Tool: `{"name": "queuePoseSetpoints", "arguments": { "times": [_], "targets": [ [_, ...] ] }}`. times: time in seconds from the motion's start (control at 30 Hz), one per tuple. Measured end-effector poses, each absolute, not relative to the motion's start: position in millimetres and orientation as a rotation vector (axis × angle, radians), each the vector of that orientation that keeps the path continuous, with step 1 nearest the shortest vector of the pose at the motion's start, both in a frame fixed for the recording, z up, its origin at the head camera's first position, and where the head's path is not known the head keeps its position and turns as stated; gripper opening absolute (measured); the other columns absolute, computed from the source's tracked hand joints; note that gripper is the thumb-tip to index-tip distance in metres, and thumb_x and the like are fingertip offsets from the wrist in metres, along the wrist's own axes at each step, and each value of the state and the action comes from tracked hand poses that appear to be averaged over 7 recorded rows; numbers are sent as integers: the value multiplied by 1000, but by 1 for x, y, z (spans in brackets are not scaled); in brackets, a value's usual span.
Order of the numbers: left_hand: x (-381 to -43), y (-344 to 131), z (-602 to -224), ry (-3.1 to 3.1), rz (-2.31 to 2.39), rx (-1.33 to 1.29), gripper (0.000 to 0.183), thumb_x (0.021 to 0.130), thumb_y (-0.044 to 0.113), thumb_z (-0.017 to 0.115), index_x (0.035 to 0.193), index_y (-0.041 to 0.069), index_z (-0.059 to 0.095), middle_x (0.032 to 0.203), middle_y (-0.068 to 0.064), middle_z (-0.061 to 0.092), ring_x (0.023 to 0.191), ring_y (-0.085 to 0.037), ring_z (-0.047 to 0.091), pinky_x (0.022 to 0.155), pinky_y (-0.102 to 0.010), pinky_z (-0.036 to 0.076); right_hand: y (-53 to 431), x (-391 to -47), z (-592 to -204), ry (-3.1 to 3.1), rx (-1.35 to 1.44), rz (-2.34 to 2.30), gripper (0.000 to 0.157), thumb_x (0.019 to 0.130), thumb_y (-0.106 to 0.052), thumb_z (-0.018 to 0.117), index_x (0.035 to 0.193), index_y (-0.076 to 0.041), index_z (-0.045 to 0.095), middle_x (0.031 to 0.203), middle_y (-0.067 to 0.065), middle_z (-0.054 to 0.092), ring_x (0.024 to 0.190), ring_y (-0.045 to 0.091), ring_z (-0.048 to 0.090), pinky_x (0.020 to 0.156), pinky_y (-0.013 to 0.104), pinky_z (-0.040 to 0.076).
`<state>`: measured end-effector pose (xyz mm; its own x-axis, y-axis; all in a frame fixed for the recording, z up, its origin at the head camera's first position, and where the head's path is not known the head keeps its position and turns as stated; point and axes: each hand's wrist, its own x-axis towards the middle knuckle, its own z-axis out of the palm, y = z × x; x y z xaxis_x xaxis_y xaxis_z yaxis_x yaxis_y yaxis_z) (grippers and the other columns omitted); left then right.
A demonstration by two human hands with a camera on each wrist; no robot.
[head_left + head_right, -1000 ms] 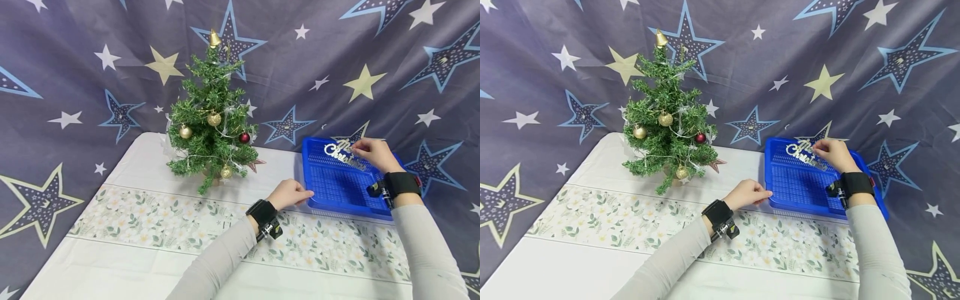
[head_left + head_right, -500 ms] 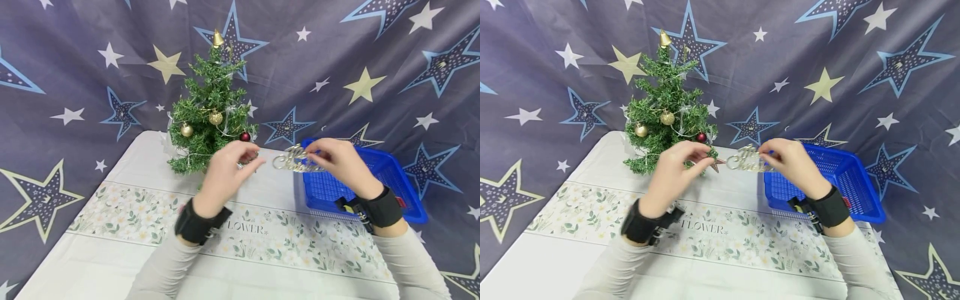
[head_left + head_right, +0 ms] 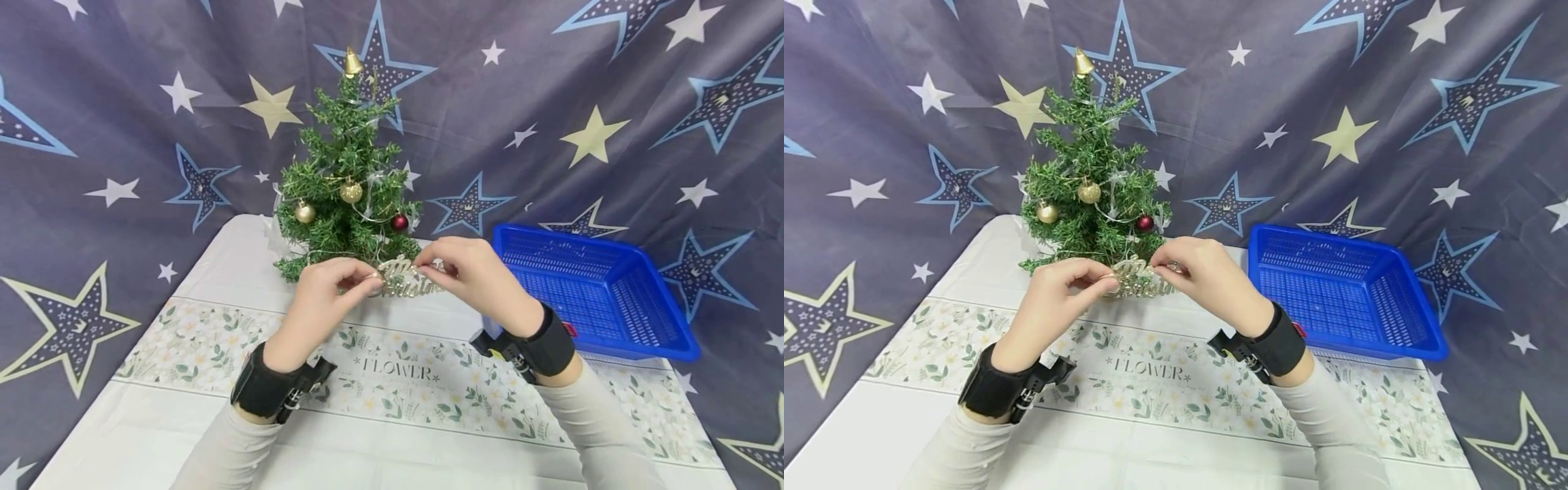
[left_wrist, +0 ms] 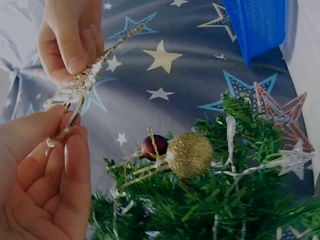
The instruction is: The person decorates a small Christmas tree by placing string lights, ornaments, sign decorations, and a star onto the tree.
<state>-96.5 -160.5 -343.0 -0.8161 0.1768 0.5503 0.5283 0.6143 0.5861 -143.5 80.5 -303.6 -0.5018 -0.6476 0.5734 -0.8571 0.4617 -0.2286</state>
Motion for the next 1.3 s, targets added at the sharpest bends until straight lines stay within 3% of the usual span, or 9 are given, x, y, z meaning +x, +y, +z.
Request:
{"name": "queuePoseSetpoints", "arguments": {
  "times": [0.2, 0.33, 0.5, 0.67, 0.77, 0.93, 1.07, 1.3],
  "targets": [
    [-94, -184, -348, -2408, -1273, -458, 12, 89, 26, 70, 94, 15, 73, 86, -1, 75, 67, -6, 64, 66, -20, 54, 89, -143, -318, -2278, 1059, 853, 38, 88, -19, 72, 125, -16, 63, 110, 2, 68, 66, 5, 43, 62, 22, 38],
    [-92, -201, -346, -2415, -1392, -404, 15, 92, 27, 68, 96, 13, 72, 88, -6, 75, 68, -7, 65, 67, -20, 54, 97, -147, -333, -2391, 953, 1068, 38, 93, -20, 66, 130, -20, 59, 110, 1, 69, 69, 5, 48, 63, 22, 41],
    [-93, -214, -345, -2408, -1402, -387, 18, 93, 28, 66, 96, 12, 73, 86, -6, 75, 67, -5, 66, 66, -20, 54, 87, -155, -347, -2512, 1039, 1526, 26, 96, -17, 61, 121, -11, 63, 102, 6, 71, 73, 6, 59, 65, 22, 48],
    [-97, -225, -344, -2422, -1436, -304, 21, 93, 32, 66, 95, 13, 73, 77, 16, 72, 68, -6, 66, 66, -20, 53, 71, -160, -355, -2493, 931, 1937, 18, 96, -17, 60, 110, -8, 65, 93, 1, 69, 71, 7, 53, 65, 21, 44],
    [-102, -234, -338, -2467, -1499, -258, 26, 94, 34, 64, 99, 9, 72, 77, 22, 69, 72, -6, 66, 71, -20, 53, 59, -165, -352, -2459, 868, 2109, 16, 96, -16, 59, 108, -8, 64, 89, 0, 67, 66, 9, 48, 65, 21, 42],
    [-119, -248, -323, -2512, -1541, -219, 35, 94, 37, 63, 104, 4, 70, 78, 19, 69, 76, -7, 68, 75, -19, 55, 39, -177, -338, -2451, 821, 2217, 22, 95, -14, 60, 115, -5, 63, 89, 0, 69, 58, 8, 47, 56, 20, 42],
    [-131, -256, -313, -2510, -1431, -191, 36, 93, 39, 64, 97, 4, 72, 73, 17, 68, 71, -9, 68, 71, -20, 56, 26, -183, -326, -2467, 834, 2120, 25, 94, -14, 60, 117, -5, 62, 90, 3, 71, 52, 11, 44, 48, 24, 39],
    [-144, -259, -304, -2446, -1083, -70, 35, 90, 47, 65, 91, 14, 75, 68, 10, 65, 58, -8, 55, 56, -25, 39, 12, -192, -314, -2441, 788, 1925, 20, 91, -14, 64, 110, -9, 65, 87, 3, 73, 53, 8, 44, 48, 22, 35]
  ]
}}
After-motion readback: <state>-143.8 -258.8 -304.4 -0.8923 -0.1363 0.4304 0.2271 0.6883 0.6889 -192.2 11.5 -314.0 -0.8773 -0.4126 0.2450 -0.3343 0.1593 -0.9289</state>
